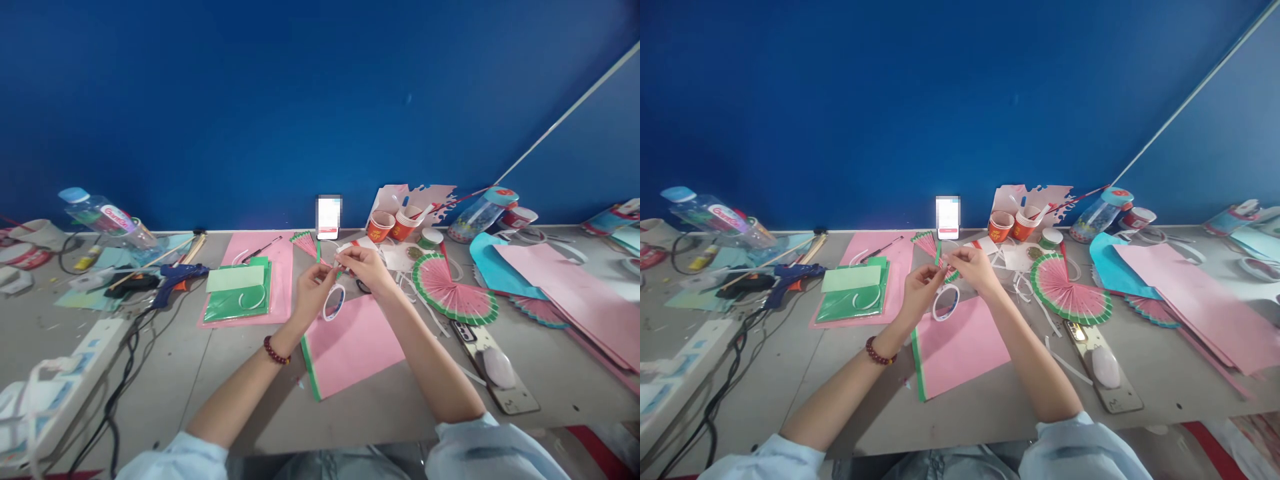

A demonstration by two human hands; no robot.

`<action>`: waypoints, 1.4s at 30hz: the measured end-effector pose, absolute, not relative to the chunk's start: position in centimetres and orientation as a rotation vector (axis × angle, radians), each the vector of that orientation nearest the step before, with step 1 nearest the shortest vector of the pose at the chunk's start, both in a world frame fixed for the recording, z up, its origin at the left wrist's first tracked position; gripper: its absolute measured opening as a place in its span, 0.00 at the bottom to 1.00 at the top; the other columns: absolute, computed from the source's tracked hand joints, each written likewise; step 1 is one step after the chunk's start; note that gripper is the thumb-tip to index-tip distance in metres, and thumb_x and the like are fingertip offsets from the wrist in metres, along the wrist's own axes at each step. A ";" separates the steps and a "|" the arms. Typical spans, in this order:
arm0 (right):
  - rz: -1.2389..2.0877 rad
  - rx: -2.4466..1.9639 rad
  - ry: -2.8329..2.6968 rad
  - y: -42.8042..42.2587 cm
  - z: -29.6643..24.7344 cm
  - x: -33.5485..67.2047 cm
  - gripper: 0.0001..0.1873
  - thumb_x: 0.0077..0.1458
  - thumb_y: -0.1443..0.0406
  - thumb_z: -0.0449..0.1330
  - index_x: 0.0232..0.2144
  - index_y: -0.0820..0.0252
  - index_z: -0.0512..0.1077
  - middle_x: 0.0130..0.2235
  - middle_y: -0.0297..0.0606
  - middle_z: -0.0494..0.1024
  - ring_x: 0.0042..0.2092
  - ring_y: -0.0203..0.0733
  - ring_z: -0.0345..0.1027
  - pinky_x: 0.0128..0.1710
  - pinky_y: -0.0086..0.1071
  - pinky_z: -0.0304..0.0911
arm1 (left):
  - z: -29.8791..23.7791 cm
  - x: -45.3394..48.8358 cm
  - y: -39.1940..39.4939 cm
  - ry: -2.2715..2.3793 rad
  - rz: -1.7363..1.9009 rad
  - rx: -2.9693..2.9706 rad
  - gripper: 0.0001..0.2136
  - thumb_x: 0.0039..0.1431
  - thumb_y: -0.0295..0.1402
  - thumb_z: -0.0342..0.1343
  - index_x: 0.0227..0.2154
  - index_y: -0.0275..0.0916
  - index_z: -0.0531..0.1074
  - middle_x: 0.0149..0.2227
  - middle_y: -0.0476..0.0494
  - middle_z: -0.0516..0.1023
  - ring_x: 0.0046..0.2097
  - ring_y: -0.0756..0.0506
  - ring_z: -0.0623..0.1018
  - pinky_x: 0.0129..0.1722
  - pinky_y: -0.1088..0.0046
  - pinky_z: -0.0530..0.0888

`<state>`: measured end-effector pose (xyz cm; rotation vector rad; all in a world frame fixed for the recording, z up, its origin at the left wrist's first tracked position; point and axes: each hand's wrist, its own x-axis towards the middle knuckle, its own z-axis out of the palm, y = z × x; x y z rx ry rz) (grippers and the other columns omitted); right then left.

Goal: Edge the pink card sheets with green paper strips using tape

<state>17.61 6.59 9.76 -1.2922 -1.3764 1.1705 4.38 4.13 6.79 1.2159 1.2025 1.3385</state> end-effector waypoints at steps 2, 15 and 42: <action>1.159 -1.301 -1.388 6.6 9.7 17.6 0.16 0.43 0.53 0.63 0.23 0.61 0.74 0.21 0.33 0.73 0.22 0.32 0.60 0.22 0.27 0.56 | 6.8 4.4 4.1 1.194 1.336 1.217 0.13 0.46 0.42 0.60 0.20 0.37 0.70 0.19 0.51 0.67 0.23 0.53 0.65 0.23 0.78 0.62; 1.157 -1.282 -1.352 6.3 10.1 17.7 0.14 0.41 0.56 0.65 0.19 0.60 0.71 0.19 0.30 0.68 0.21 0.31 0.57 0.22 0.28 0.55 | 6.7 4.4 4.1 1.199 1.326 1.258 0.12 0.49 0.41 0.59 0.20 0.37 0.70 0.20 0.52 0.68 0.23 0.53 0.66 0.24 0.78 0.63; 1.174 -1.308 -1.348 6.9 9.3 17.7 0.12 0.44 0.57 0.63 0.25 0.61 0.74 0.18 0.32 0.71 0.20 0.31 0.61 0.17 0.23 0.54 | 6.5 4.4 4.2 1.164 1.306 1.260 0.12 0.50 0.41 0.58 0.23 0.36 0.71 0.21 0.51 0.69 0.24 0.53 0.65 0.25 0.77 0.63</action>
